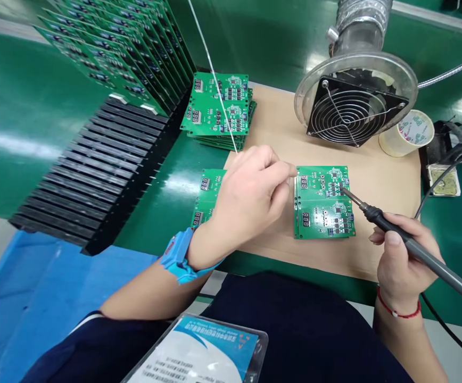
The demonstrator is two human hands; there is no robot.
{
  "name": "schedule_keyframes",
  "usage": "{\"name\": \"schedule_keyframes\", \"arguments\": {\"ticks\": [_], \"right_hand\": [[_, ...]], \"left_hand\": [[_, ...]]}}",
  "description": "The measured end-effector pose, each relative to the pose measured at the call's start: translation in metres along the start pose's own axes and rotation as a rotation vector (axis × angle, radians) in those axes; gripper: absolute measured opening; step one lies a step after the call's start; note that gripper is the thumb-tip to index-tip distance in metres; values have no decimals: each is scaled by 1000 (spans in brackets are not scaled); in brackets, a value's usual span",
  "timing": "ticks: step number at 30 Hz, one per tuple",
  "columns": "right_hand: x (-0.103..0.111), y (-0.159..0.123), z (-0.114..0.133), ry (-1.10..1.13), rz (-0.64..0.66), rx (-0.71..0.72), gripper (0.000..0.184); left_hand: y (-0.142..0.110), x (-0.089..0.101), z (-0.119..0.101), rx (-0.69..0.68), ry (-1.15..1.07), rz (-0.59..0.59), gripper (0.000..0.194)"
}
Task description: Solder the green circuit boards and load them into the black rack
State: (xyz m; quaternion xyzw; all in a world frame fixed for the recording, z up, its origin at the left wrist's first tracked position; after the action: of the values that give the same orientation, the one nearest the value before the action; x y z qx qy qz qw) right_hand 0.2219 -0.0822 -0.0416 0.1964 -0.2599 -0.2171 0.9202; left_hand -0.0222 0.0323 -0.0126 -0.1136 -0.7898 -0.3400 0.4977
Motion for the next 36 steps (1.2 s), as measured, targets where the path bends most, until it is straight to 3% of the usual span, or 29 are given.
{"name": "schedule_keyframes", "arguments": {"ticks": [12, 19, 30, 36], "right_hand": [[-2, -3, -8, -63, 72, -44, 20], [-1, -1, -6, -64, 55, -14, 19], [-1, 3, 2, -49, 30, 25, 14], [-2, 2, -3, -40, 2, 68, 15]], "left_hand": [[8, -3, -3, -67, 8, 45, 28], [9, -6, -5, -92, -16, 74, 27], [10, -3, -8, -162, -21, -10, 24], [9, -11, -10, -115, -32, 49, 23]]}}
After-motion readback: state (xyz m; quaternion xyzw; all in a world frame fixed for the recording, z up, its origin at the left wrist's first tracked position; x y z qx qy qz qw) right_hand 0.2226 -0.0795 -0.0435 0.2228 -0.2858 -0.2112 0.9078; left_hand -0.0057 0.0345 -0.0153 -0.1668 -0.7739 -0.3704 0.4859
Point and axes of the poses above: each hand's wrist, its own y-axis towards the middle knuckle, its own x-axis out of the back of the hand, z = x × y, the point moved 2 cm from there along y, towards the middle knuckle, and after that the axes turned 4 degrees about z, right-handed, at the moved point
